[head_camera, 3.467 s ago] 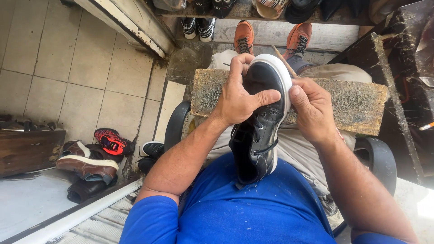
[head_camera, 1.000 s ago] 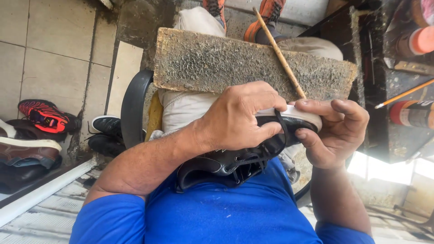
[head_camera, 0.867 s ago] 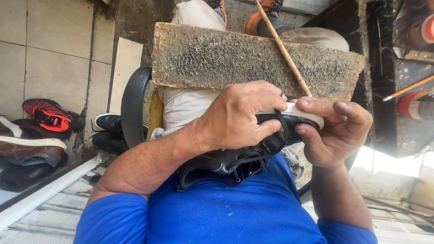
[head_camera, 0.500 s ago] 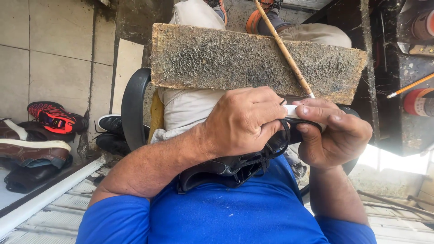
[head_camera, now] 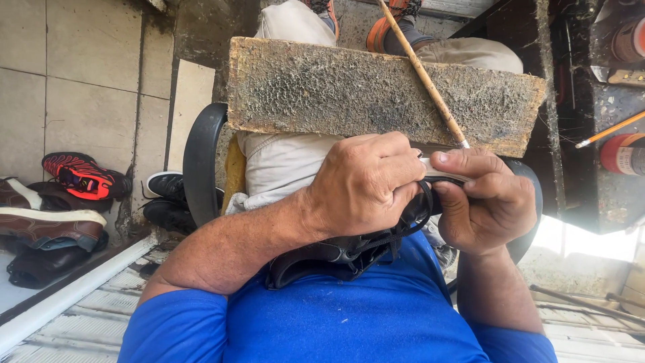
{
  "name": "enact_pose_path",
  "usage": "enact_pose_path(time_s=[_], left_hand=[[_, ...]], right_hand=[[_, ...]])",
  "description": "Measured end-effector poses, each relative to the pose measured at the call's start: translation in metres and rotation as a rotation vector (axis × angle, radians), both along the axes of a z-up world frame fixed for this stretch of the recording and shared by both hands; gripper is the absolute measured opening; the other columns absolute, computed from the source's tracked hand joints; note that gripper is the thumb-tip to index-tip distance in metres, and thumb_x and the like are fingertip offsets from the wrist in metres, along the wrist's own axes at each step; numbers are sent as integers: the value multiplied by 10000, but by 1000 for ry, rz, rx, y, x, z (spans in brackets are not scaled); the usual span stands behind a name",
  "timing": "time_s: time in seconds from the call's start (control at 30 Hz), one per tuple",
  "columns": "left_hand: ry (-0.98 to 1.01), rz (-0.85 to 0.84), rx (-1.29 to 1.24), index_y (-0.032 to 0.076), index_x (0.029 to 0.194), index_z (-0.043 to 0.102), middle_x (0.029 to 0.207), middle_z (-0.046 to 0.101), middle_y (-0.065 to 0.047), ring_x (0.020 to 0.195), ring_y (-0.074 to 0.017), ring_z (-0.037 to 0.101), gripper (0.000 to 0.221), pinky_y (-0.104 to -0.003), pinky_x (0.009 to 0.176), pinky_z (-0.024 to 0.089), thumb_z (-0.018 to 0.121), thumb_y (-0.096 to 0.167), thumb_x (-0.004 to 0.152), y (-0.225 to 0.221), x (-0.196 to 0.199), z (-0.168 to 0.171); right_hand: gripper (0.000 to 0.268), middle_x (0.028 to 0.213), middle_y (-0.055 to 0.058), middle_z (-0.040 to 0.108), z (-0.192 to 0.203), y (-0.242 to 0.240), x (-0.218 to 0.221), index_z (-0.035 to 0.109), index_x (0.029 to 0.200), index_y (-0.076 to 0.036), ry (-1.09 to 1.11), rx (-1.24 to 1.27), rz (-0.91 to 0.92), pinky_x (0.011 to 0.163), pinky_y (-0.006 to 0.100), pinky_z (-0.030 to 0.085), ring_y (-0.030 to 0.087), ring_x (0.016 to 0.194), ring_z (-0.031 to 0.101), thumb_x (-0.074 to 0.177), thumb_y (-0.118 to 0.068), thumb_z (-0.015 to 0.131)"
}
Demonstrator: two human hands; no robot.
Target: Repairing a sneaker by applying adhesive to the sole and pressing it together.
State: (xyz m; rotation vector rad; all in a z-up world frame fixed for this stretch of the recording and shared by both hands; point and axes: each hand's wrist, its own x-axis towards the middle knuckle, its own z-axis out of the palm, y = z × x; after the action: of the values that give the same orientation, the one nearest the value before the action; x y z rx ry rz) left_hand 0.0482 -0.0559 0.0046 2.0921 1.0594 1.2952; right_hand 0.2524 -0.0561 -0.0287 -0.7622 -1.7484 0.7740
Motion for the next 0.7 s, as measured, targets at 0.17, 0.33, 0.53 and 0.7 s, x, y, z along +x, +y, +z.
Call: enact_pose_path(time_s=[0.17,0.33,0.53,0.7], left_hand=[[-11,5,-4,79,749,492,749,465,-95,655,-333,520,209,-469,588,416,635,-43,841,0,-2,2],[-24,0,-21,77,827,574,788,518,-89,654,-313,534,147,-441,584,427,675,-29,820,-1,-7,1],[-40,1,-30,85,817,585,786,531,-85,639,-301,546,145,-430,567,433,672,-31,821,-1,-7,-1],[-47,5,-22,93,831,620,775,527,-73,632,-277,547,138,-410,577,446,670,-36,837,3,-10,-3]], right_hand=[[313,1060,301,682,2,3,1,390,1159,-74,1,-7,25,881,396,616,355,970,739,988,-60,652],[531,1125,349,637,-5,-9,3,279,1368,-139,80,-57,-17,907,351,568,357,969,698,982,-51,634],[369,1050,285,673,-7,-5,4,403,1205,-107,112,-20,-59,898,395,621,337,954,734,972,-34,680],[415,1122,336,655,-3,-3,4,348,1248,-70,118,-143,30,1011,410,613,379,1075,721,968,-26,652]])
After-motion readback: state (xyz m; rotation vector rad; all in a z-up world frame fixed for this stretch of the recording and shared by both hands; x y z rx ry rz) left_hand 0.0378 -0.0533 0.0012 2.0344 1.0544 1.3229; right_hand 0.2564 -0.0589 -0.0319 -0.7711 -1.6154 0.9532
